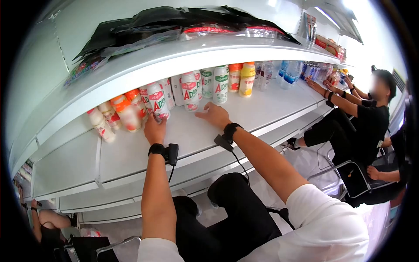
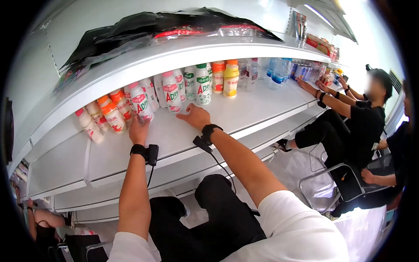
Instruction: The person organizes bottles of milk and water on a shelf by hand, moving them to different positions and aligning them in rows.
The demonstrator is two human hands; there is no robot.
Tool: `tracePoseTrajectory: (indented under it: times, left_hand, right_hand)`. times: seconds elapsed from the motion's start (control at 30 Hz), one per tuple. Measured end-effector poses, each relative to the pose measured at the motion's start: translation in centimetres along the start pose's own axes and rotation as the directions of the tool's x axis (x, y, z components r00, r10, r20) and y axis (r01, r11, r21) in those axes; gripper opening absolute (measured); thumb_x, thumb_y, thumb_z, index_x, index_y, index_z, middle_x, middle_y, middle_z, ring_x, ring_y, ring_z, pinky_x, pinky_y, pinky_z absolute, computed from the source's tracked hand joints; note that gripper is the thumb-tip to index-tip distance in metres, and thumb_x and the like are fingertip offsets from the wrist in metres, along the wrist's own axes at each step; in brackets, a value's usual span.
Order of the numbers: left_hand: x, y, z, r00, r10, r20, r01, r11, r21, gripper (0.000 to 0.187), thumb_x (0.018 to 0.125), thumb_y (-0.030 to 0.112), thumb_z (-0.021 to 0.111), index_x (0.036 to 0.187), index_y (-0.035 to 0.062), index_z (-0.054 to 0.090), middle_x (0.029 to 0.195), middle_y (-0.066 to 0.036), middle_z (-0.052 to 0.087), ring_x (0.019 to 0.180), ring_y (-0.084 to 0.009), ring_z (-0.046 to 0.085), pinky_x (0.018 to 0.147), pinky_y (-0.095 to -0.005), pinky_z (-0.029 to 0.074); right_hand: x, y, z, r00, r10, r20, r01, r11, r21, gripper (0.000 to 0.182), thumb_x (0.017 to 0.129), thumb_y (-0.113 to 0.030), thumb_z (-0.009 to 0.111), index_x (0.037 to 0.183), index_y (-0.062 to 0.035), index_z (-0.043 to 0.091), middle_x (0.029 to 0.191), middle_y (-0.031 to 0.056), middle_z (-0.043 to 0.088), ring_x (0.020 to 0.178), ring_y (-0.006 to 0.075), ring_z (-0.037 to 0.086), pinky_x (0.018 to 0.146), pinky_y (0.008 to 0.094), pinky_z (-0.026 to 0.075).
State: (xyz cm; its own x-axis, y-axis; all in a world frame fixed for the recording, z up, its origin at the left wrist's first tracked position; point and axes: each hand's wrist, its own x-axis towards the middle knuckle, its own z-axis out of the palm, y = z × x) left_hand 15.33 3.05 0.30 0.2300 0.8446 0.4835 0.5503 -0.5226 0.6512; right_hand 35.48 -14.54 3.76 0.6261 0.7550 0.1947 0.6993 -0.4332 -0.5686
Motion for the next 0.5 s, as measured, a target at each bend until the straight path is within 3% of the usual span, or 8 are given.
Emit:
tracePoseTrajectory:
  times: [0.17,0.37,0.5]
  left_hand:
    - [-0.2,-0.1,-0.2,1.000,-0.002,0.011,0.002,1.000,-0.012,0.048,0.081,0.037,0.074,0.119,0.0105,0.063,0.106,-0.012,0.072,0.099,-0.0324,0.068,0.084,-0.0439,0.052]
    - [-0.4,-0.2,0.1,0.998,0.057,-0.027,-0.058,0.998,-0.007,0.047,0.083,0.037,0.073,0.119,0.0084,0.062,0.107,-0.012,0.071,0.100,-0.0319,0.067,0.085,-0.0435,0.052]
    - [0.0,-0.2,-0.2,0.998,0.052,0.041,-0.052,0.999,0.000,0.051,0.084,0.036,0.072,0.123,0.0068,0.060,0.111,-0.014,0.070,0.102,-0.0333,0.066,0.087,-0.0439,0.052]
  right_hand:
    - [1.3,-1.8,0.3,0.999,-0.045,-0.013,0.044,0.997,-0.059,0.068,0.078,-0.062,0.069,0.119,-0.0089,0.061,0.103,0.0163,0.072,0.096,0.0307,0.070,0.083,0.0425,0.054]
    - [1.8,-1.4,1.0,0.991,-0.108,-0.078,0.099,0.990,-0.104,0.060,0.082,-0.057,0.067,0.117,-0.0084,0.061,0.091,0.0164,0.072,0.087,0.0324,0.071,0.076,0.0455,0.055]
    - [2.3,-0.7,1.9,0.981,-0.148,-0.129,0.126,0.979,-0.160,0.059,0.083,-0.058,0.065,0.117,-0.0092,0.062,0.091,0.0167,0.072,0.086,0.0330,0.070,0.075,0.0454,0.055]
